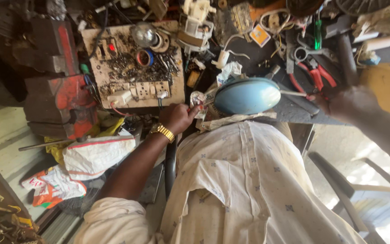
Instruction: The person disassembles a blue circular electrical component using a screwdriver, then handles a copper-wound stator. They connect wires to the stator and use a test light to check for electrical continuity. The person then reassembles the component, securing the stator back into the blue housing.
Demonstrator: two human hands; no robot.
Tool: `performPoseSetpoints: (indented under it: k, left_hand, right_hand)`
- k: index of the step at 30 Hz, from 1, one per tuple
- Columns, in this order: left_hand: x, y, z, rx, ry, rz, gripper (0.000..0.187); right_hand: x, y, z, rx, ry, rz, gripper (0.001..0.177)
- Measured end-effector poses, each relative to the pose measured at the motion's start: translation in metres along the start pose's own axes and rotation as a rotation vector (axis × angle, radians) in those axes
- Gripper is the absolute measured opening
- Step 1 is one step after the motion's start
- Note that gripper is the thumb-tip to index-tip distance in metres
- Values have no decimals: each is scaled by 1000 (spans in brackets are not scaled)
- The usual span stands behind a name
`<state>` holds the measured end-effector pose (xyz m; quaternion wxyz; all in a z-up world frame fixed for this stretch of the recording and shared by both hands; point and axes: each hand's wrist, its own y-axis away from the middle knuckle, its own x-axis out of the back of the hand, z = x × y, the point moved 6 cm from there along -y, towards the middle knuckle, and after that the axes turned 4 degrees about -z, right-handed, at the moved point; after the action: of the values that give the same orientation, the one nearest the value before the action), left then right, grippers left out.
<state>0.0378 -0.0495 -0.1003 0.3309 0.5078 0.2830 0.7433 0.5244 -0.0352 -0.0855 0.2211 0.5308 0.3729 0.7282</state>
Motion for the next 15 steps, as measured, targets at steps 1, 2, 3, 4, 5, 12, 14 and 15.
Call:
performPoseSetpoints:
  k: [1, 2, 3, 4, 5, 12, 14, 15]
  left_hand:
    - [-4, 1, -1, 11, 26, -5, 69]
    - [-8, 2, -1, 21, 53, -9, 68]
    - [-9, 0, -1, 23, 70, -13, 67]
    - [-12, 3, -2, 49, 64, -35, 69]
    - [-10, 1, 0, 64, 54, -43, 71]
    - [37, 7, 18, -133, -152, 51, 72]
    - [59, 17, 1, -57, -139, 35, 66]
    - [65, 23, -5, -21, -135, 16, 63]
  right_hand:
    - [-5, 2, -2, 8, 0, 10, 59]
    - [-9, 4, -4, 38, -13, 38, 60]
    - [-12, 7, -7, 59, -34, 70, 60]
    - [-12, 11, -8, 79, -55, 102, 61]
    - [-8, 10, -5, 57, -70, 112, 59]
    - [22, 31, 18, -94, -197, 108, 44]
    - [8, 49, 41, -143, -347, 143, 43]
    - [-5, 58, 49, -171, -426, 150, 43]
